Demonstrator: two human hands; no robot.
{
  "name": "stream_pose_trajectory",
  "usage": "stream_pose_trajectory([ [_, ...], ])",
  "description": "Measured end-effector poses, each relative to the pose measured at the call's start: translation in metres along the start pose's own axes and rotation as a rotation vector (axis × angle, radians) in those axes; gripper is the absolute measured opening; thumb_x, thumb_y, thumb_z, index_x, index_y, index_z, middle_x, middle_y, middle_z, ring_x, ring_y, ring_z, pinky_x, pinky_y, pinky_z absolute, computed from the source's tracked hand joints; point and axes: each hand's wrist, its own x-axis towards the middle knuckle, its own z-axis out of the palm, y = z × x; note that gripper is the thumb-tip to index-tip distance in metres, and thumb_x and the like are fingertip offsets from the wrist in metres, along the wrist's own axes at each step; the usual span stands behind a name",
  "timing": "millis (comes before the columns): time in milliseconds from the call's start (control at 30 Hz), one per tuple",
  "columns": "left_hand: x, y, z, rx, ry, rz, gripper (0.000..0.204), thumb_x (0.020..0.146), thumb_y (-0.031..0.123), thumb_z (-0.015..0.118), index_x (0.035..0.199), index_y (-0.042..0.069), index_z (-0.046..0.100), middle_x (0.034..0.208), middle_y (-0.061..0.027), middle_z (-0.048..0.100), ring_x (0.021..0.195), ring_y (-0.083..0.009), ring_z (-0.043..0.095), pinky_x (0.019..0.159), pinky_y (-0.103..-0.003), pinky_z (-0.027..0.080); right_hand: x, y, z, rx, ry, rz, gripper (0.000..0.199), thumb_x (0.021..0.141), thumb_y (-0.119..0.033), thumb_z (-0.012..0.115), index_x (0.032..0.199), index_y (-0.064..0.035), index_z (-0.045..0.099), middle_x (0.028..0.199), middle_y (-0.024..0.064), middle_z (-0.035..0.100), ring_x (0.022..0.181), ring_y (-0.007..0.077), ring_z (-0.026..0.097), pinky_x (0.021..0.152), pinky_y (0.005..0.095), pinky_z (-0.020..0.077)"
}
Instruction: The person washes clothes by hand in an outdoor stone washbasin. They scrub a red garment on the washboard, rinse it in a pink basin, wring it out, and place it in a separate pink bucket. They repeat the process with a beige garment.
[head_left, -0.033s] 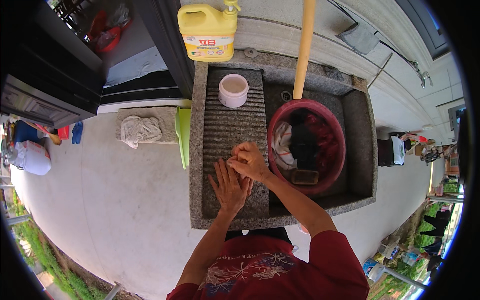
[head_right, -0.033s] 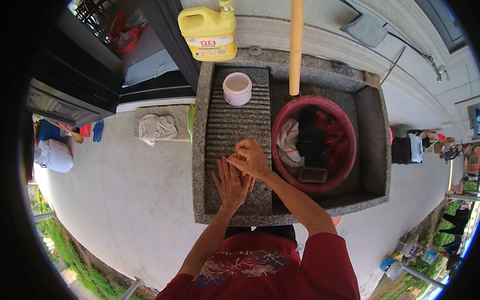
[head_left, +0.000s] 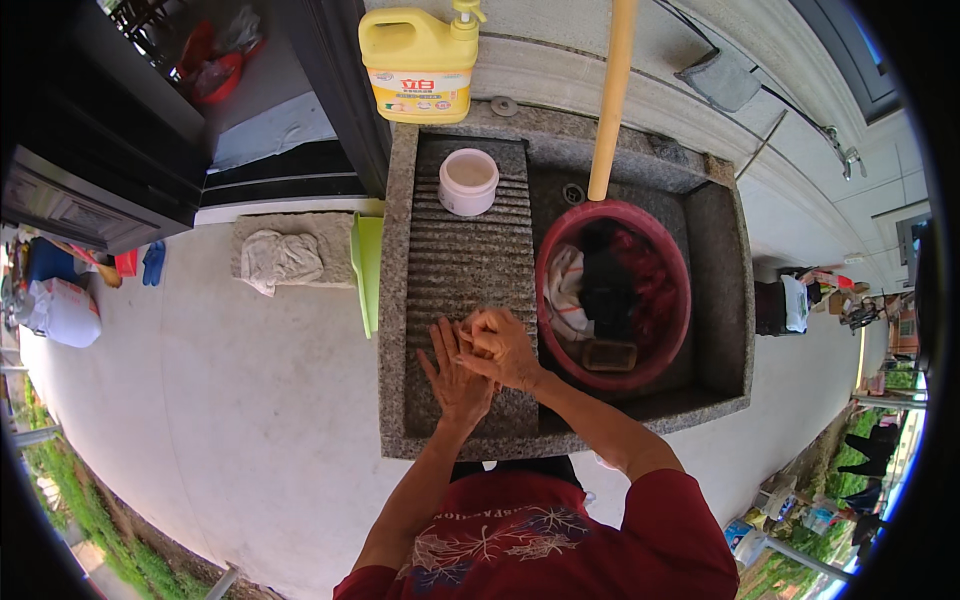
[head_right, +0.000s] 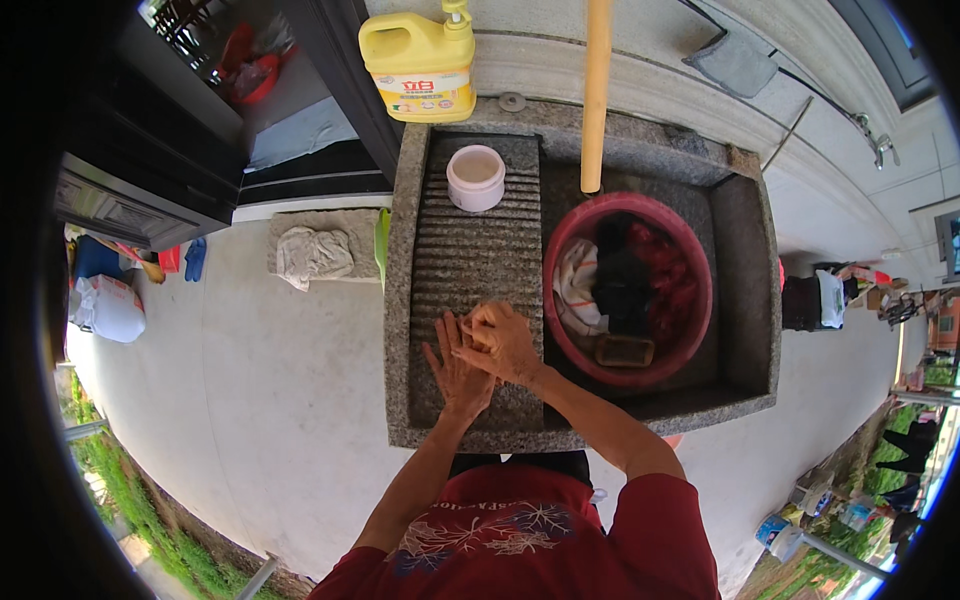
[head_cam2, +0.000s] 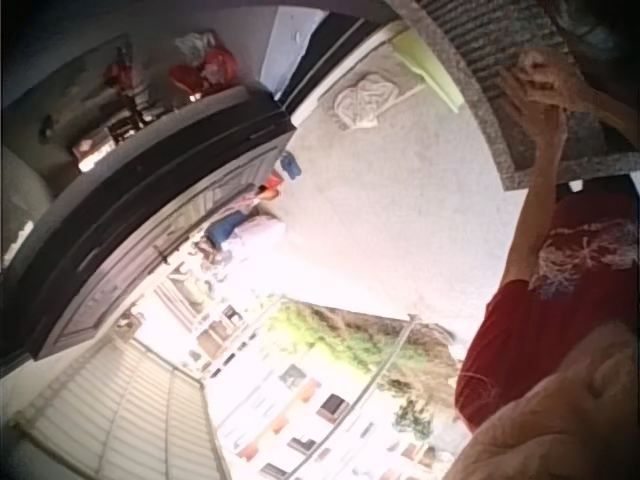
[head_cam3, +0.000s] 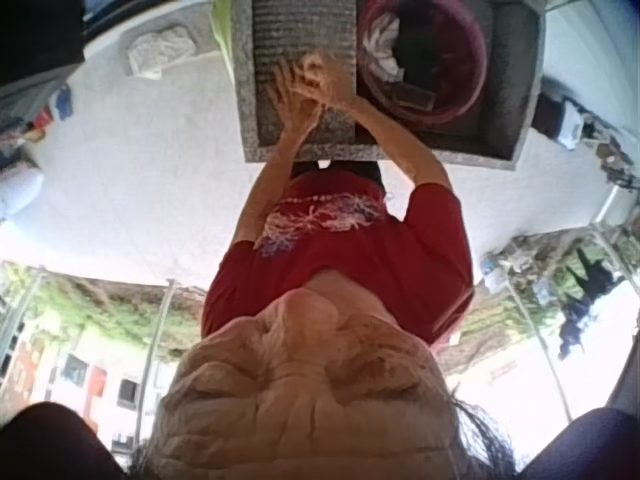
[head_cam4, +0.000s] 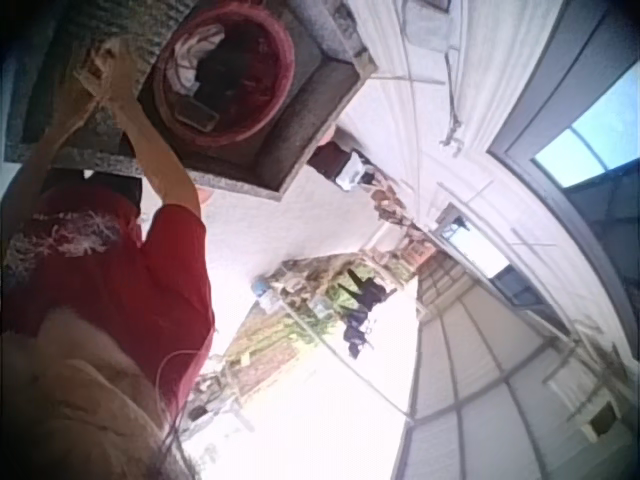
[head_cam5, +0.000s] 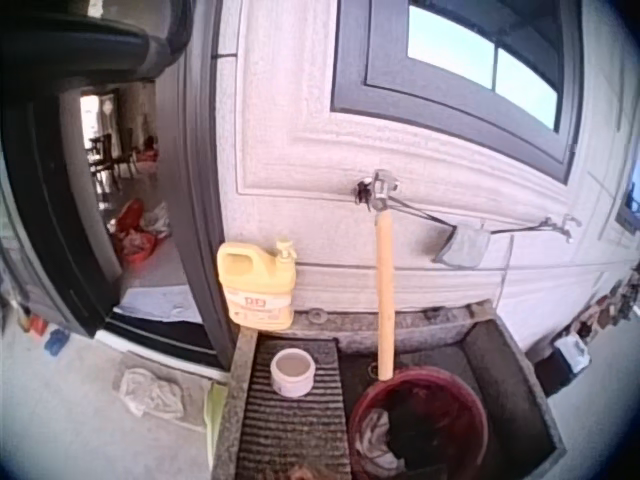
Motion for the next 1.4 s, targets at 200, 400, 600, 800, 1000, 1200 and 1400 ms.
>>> stream_pose_trajectory([
  [200,0.004,0.007,0.01,0.129,0.01,0.063,0.07,0.093,0.049,0.041,0.143,0.002,0.026,0.151,-0.0179,0.015,0.14,-0.0384,0.006,0.105,-0.065,0.009,0.074,0.058,0.001,-0.751,0.302,0.13,0.024,0.078,-0.022,0.068,0.063,-0.0073,0.058,0.078,0.0052,0.051,0.079,0.0224,0.052,0.072,0.0435,0.0435],
  [400,0.005,0.006,0.008,-0.057,0.067,-0.01,0.066,0.094,0.047,0.041,0.142,0.003,0.029,0.151,-0.0186,0.015,0.14,-0.0397,0.007,0.104,-0.067,0.009,0.037,0.043,0.004,0.011,0.071,0.12,0.028,0.074,-0.025,0.071,0.059,-0.0084,0.056,0.078,0.0063,0.055,0.069,0.021,0.053,0.075,0.0432,0.0418],
  [600,0.004,0.01,0.002,-0.01,0.049,0.03,0.069,0.094,0.048,0.041,0.143,0.002,0.025,0.151,-0.02,0.012,0.14,-0.0394,0.007,0.103,-0.067,0.009,0.025,0.022,0.009,-0.303,0.052,-0.032,0.024,0.076,-0.018,0.068,0.061,-0.0092,0.052,0.063,0.0058,0.048,0.061,0.0225,0.052,0.068,0.0407,0.0413],
  [800,0.007,0.011,0.008,-0.095,0.027,-0.04,0.073,0.093,0.05,0.039,0.146,0.004,0.017,0.152,-0.0192,0.008,0.141,-0.0373,0.001,0.106,-0.064,0.005,0.077,0.035,0.001,-0.633,0.272,0.095,0.022,0.076,-0.023,0.068,0.072,-0.0099,0.051,0.093,0.0072,0.05,0.09,0.0275,0.049,0.08,0.0428,0.0373],
  [1000,0.004,0.008,-0.002,0.133,0.015,-0.024,0.077,0.092,0.057,0.036,0.146,0.007,0.017,0.153,-0.0161,0.008,0.142,-0.0319,0.002,0.108,-0.059,0.004,-0.016,-0.011,-0.001,-0.16,0.007,-0.107,0.031,0.076,-0.02,0.067,0.057,-0.0101,0.045,0.061,0.005,0.042,0.058,0.0197,0.046,0.062,0.038,0.0377],
  [1200,0.007,0.013,0.015,0.161,0.076,-0.021,0.074,0.092,0.051,0.042,0.146,0.007,0.019,0.151,-0.0191,0.012,0.141,-0.0355,0.007,0.107,-0.06,0.009,0.071,0.053,-0.002,-0.58,0.098,-0.13,0.023,0.074,-0.018,0.065,0.057,-0.0085,0.052,0.067,0.0048,0.049,0.071,0.0222,0.047,0.07,0.0397,0.0369],
  [1400,0.003,0.003,0.012,0.063,0.155,-0.097,0.073,0.09,0.049,0.048,0.145,0.009,0.022,0.151,-0.0175,0.012,0.14,-0.0382,0.006,0.107,-0.061,0.009,0.025,0.015,-0.005,0.003,-0.041,-0.195,0.028,0.075,-0.024,0.068,0.056,-0.0087,0.053,0.062,0.0032,0.04,0.069,0.0218,0.044,0.065,0.0397,0.0367],
])
